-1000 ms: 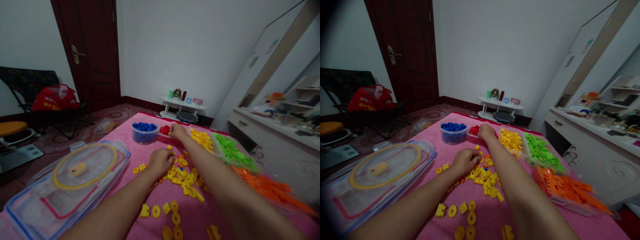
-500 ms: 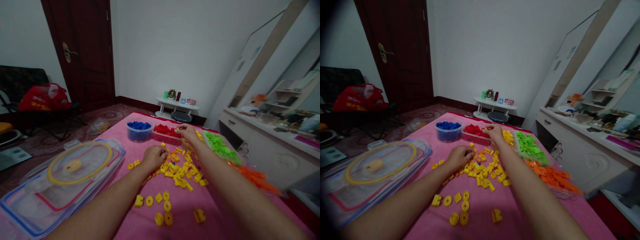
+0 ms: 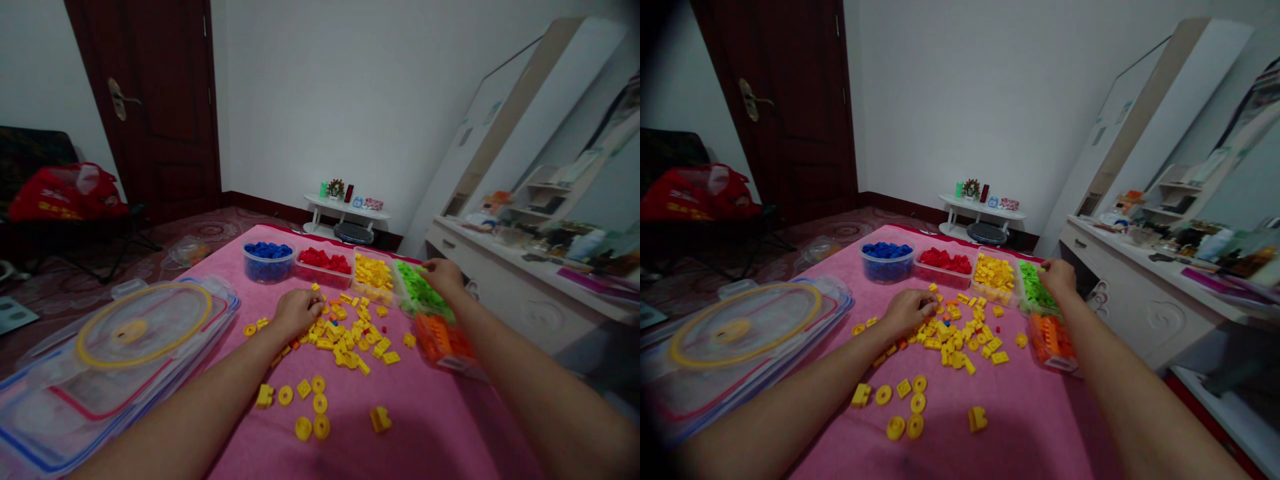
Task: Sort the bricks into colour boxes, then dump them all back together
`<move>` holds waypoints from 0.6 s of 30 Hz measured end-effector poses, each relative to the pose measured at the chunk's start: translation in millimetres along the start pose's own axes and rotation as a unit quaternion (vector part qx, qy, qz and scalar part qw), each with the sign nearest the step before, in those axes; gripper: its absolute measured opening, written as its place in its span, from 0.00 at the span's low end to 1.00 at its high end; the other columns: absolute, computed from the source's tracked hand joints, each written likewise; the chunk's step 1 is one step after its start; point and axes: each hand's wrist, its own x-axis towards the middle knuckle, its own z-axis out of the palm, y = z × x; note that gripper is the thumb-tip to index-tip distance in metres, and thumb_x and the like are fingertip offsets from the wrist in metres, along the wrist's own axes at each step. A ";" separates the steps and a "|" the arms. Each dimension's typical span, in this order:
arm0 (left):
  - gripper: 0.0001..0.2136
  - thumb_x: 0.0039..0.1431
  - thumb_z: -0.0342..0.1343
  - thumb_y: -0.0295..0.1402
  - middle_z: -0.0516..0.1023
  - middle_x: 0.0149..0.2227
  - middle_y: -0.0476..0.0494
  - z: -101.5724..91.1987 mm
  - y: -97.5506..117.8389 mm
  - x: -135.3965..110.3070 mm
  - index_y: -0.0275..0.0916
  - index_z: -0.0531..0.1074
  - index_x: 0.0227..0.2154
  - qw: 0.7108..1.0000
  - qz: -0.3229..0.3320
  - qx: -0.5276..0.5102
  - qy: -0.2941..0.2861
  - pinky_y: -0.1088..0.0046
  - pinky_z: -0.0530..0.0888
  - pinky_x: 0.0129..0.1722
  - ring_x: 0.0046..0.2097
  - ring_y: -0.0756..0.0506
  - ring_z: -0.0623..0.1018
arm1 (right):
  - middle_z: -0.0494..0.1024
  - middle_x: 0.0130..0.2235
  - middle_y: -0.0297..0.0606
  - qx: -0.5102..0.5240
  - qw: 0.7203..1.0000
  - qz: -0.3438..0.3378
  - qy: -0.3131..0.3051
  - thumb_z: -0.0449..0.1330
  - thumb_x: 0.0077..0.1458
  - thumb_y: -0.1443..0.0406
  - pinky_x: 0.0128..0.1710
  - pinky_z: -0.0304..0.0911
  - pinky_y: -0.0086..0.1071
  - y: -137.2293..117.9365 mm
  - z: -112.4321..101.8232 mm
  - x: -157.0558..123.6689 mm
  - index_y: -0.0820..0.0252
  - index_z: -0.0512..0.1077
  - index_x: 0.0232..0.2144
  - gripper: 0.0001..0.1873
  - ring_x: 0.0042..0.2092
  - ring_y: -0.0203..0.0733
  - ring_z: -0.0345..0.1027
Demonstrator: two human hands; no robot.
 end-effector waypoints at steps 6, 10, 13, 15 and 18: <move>0.10 0.56 0.50 0.37 0.80 0.34 0.49 2.2 -2.2 0.9 0.47 0.77 0.35 1.000 0.003 -0.009 0.002 0.76 0.62 0.29 0.35 0.47 0.76 | 0.79 0.29 0.42 0.049 0.999 0.022 -0.007 0.64 0.37 0.67 0.34 0.62 0.36 5.2 -7.8 1.3 0.59 0.79 0.27 0.09 0.33 0.46 0.71; 0.10 0.56 0.50 0.37 0.80 0.33 0.50 1.4 -1.0 0.2 0.46 0.77 0.34 1.000 0.006 -0.005 0.004 0.75 0.61 0.29 0.34 0.47 0.76 | 0.77 0.22 0.40 0.121 0.991 0.056 -0.028 0.66 0.35 0.67 0.29 0.62 0.34 4.6 -18.2 2.6 0.61 0.78 0.22 0.05 0.26 0.43 0.69; 0.10 0.56 0.50 0.36 0.80 0.32 0.49 0.2 0.0 0.0 0.46 0.77 0.34 1.000 0.002 -0.006 0.001 0.75 0.61 0.28 0.33 0.47 0.76 | 0.77 0.23 0.40 0.205 0.975 0.069 -0.057 0.65 0.38 0.68 0.26 0.64 0.31 -6.7 -22.8 -3.3 0.62 0.77 0.22 0.03 0.24 0.39 0.69; 0.10 0.56 0.50 0.36 0.80 0.32 0.49 -0.6 0.3 0.0 0.45 0.77 0.34 1.000 0.000 -0.007 0.001 0.75 0.61 0.28 0.33 0.47 0.76 | 0.79 0.26 0.41 0.263 0.960 0.062 -0.078 0.64 0.41 0.68 0.27 0.66 0.29 -23.5 -24.1 -15.3 0.63 0.76 0.24 0.04 0.25 0.37 0.70; 0.10 0.56 0.51 0.35 0.80 0.33 0.48 -1.9 2.1 -0.7 0.43 0.77 0.34 1.000 -0.002 -0.019 0.009 0.75 0.63 0.30 0.34 0.47 0.76 | 0.80 0.30 0.41 0.412 0.897 0.050 -0.148 0.66 0.40 0.67 0.27 0.66 0.27 -60.7 -24.1 -50.3 0.62 0.77 0.28 0.07 0.27 0.35 0.71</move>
